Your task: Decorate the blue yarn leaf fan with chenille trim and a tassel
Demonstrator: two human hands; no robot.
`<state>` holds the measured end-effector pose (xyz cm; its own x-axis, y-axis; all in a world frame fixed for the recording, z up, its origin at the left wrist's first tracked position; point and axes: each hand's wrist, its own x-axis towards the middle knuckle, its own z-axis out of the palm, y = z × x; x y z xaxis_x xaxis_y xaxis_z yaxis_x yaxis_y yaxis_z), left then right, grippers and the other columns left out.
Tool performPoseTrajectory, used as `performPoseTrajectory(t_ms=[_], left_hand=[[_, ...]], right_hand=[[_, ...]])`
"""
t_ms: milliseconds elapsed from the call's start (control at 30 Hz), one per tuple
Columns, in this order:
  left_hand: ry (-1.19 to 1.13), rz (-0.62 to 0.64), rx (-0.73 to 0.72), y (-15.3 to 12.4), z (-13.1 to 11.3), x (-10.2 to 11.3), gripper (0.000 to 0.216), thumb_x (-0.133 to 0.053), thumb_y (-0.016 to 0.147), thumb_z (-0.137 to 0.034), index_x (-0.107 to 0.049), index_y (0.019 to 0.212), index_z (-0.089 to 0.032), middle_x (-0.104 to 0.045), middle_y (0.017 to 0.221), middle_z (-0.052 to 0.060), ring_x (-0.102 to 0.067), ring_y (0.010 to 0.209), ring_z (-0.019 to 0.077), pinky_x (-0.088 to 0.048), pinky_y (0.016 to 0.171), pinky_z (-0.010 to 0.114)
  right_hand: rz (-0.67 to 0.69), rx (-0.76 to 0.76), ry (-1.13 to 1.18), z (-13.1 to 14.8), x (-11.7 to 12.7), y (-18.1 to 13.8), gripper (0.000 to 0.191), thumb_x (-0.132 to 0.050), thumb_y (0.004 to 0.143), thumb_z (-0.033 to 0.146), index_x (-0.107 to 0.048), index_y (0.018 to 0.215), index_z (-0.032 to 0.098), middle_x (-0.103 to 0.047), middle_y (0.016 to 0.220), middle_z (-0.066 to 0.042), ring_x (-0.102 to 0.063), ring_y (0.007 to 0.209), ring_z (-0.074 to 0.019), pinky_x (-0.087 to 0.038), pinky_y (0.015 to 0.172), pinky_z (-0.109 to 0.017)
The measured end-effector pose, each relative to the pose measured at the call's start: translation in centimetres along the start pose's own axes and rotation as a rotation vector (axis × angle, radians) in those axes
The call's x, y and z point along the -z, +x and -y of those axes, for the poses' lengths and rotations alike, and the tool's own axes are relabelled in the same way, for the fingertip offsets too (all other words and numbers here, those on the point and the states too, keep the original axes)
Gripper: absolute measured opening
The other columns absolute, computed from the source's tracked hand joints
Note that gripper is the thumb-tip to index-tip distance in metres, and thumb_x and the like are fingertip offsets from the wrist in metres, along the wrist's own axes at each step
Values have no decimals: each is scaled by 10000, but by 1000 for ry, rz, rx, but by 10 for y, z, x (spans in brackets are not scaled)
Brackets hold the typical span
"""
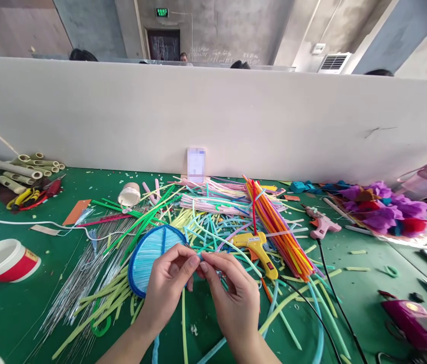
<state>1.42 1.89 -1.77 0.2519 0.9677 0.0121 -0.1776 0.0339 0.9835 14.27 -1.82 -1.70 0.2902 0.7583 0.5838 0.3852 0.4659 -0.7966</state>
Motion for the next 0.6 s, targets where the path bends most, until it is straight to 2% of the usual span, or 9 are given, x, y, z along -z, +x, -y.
performPoseTrajectory(t_ms=[200,367,500,600], left_hand=[[-2,52,-33,1,0,4,236,-718,863,-396,-701,770,-180,-650,733,8,-548,569,107,-458,511,214],[11,90,-33,1,-3,4,227,-724,860,-374,-725,758,-171,-668,726,17,-585,575,118,-495,553,234],[68,69,-9,0,-8,1,251,-720,858,-391,-716,748,-166,-683,705,21,-616,577,132,-517,583,243],[138,60,-6,1,-10,1,261,-706,860,-405,-704,751,-168,-685,716,29,-616,578,140,-517,573,244]], right_hand=[[54,42,-52,5,6,4,178,-645,893,99,-742,958,233,-740,861,-24,-712,749,-147,-597,672,-231],[144,91,-117,6,13,5,180,-550,943,81,-665,987,212,-687,878,-39,-672,770,-139,-569,687,-234],[179,162,-285,7,13,2,178,-495,961,83,-604,1031,206,-654,911,-63,-642,811,-166,-552,725,-279],[174,141,-381,9,11,2,138,-468,970,120,-578,971,203,-634,864,-60,-622,776,-181,-537,692,-300]])
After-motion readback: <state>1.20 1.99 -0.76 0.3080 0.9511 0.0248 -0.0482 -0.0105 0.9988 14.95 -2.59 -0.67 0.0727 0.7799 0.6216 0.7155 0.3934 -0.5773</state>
